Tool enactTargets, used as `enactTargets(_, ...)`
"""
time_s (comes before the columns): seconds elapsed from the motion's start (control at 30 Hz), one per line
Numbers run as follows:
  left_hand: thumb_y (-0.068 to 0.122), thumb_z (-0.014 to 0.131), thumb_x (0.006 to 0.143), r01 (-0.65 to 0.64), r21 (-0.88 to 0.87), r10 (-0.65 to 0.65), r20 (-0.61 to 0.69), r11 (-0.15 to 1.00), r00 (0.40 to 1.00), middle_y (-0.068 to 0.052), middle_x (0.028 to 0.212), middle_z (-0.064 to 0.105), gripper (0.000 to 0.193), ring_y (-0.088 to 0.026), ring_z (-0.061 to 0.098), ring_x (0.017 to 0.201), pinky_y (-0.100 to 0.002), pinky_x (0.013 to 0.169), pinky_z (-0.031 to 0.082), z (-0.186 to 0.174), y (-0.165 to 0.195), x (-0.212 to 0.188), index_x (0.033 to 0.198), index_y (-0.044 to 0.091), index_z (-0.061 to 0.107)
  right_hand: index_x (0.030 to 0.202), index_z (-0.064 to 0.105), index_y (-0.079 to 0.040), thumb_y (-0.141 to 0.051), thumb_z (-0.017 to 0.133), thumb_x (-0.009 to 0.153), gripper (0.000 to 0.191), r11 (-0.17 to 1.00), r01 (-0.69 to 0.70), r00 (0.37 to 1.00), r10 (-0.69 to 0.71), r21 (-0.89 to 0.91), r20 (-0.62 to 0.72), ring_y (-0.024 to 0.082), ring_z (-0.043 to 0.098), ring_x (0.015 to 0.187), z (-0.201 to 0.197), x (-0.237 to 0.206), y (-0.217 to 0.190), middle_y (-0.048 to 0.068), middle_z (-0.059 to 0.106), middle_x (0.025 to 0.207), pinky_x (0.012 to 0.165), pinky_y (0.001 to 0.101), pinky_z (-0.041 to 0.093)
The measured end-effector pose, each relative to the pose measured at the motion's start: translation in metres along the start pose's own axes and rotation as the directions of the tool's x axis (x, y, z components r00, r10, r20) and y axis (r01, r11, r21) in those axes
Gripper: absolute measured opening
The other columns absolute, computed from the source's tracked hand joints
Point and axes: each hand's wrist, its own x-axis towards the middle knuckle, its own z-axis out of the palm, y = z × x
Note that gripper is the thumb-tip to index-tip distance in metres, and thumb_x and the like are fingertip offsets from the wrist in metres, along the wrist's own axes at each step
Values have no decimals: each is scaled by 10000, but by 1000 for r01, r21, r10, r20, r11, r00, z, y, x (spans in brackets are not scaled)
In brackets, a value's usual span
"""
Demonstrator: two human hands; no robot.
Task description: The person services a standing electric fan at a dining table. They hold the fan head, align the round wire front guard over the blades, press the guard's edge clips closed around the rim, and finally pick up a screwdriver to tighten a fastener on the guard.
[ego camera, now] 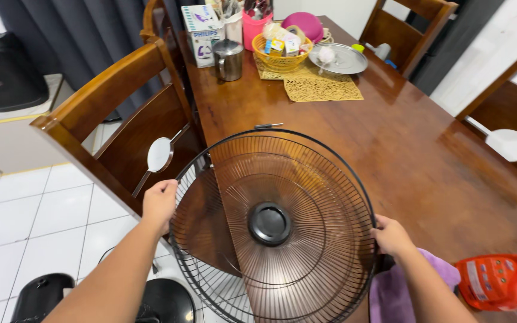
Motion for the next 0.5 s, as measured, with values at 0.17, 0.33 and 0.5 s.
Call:
enactTargets(0.17,223,597,985,109,-99,-105,49,989,993,5,634,506,203,-110,419,483,-301,427,323,-3,-8,-4,1072,67,692,1382,635,-203,4,528,974,469,999,-14,1000,14,-44,6,173,573,572,-4,-4,-11,66,638,727,500,333,486)
enactTargets(0.33,227,541,1002,190,-131,-179,92,973,980,-18,637,521,188,-118,407,474,-300,430,311,-7,-7,-6,1045,85,656,1359,681,-195,-6,501,980,461,1000,-15,999,15,-1,49,157,526,575,-7,-9,-22,25,623,732,498,323,427)
enactTargets(0.5,253,559,1016,182,-38,-180,53,983,982,1,665,493,210,-107,403,515,-294,467,327,-11,-7,-11,1022,64,651,1389,661,-220,-16,506,988,476,998,35,999,-34,-51,20,160,554,570,-9,-15,-40,50,650,733,508,328,449)
